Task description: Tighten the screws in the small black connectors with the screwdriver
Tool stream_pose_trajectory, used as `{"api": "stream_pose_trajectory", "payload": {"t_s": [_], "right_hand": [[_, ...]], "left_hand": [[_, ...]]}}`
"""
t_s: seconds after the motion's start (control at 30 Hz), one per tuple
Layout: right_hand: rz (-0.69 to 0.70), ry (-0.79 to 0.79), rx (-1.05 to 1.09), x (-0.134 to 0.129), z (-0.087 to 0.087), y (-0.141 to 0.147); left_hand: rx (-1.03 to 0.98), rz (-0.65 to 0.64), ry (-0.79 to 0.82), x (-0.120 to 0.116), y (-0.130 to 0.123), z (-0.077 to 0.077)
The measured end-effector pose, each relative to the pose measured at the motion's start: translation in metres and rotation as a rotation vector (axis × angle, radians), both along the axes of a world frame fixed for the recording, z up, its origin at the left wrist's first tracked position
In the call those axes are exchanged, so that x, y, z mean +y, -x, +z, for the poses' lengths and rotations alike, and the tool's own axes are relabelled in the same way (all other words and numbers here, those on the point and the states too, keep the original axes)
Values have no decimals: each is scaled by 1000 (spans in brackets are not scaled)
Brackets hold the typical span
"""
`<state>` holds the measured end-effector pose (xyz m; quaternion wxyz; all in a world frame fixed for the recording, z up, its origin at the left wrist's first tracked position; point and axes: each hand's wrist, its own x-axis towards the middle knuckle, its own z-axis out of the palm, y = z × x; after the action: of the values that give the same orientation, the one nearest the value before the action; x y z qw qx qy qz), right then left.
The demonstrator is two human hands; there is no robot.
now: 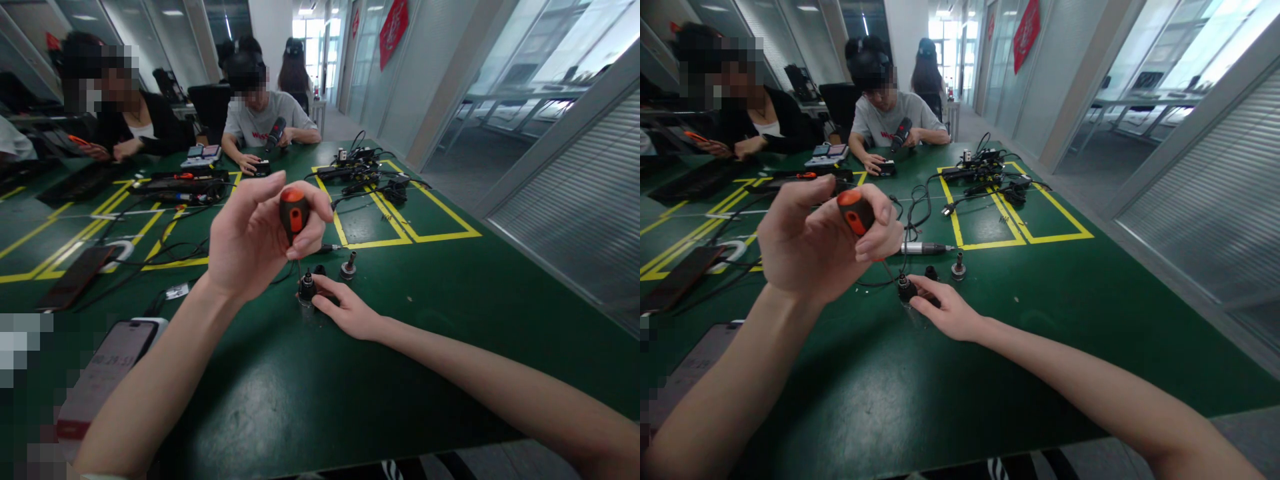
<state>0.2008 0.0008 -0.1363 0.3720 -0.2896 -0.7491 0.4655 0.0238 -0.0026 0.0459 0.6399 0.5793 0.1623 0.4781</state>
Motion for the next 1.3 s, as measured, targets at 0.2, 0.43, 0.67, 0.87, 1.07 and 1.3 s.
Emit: {"api": "stream_pose_trajectory", "payload": {"t_s": [0.2, 0.43, 0.67, 0.87, 1.07, 1.3], "right_hand": [[11, 5, 4, 1, -1, -1], [20, 3, -3, 1, 2, 0], [15, 8, -1, -1, 3, -1], [33, 21, 11, 0, 2, -1], [17, 10, -11, 0, 3, -1], [12, 7, 4, 0, 1, -1]], "left_hand": [[-6, 22, 6, 0, -1, -3], [19, 17, -34, 0, -1, -3], [-7, 19, 3, 2, -1, -3], [-4, -6, -9, 0, 0, -4], [-12, -2, -19, -1, -1, -1], [-20, 14, 15, -1, -1, -2]]}}
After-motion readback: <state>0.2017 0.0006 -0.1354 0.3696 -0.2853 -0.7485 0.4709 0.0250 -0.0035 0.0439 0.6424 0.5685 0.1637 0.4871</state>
